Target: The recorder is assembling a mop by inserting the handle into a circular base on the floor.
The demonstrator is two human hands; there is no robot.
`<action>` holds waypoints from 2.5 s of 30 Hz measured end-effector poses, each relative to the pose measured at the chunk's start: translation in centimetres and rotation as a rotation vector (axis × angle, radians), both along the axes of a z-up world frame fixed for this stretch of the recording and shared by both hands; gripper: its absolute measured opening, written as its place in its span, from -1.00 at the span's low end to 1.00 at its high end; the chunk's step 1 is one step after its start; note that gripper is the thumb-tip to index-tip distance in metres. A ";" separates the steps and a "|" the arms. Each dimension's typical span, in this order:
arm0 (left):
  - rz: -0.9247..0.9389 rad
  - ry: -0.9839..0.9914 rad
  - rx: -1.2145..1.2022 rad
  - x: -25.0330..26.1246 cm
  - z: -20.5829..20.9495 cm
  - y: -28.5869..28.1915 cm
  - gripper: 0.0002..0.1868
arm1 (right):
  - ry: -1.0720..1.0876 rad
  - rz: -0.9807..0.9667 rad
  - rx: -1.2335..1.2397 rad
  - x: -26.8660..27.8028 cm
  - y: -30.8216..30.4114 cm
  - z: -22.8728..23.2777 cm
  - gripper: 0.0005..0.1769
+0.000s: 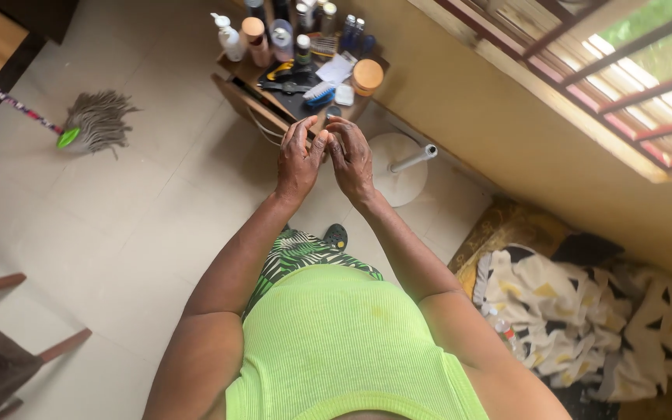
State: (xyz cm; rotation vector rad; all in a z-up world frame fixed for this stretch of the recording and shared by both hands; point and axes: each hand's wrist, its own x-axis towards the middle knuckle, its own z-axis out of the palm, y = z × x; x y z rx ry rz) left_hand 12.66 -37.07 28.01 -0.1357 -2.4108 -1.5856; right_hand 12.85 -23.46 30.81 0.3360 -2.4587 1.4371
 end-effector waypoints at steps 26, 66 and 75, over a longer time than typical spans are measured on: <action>0.377 0.034 -0.120 0.0 -0.8 -32.1 -0.51 | 0.105 0.422 0.043 -5.7 -32.5 -0.9 -0.79; 0.922 -0.061 0.016 -12.8 -0.6 -57.7 -0.45 | 0.001 1.013 0.089 -25.1 -63.5 -2.5 -0.71; 0.932 -0.030 -0.025 -14.1 -0.9 -67.9 -0.46 | 0.037 1.036 0.052 -25.7 -73.7 -2.7 -0.68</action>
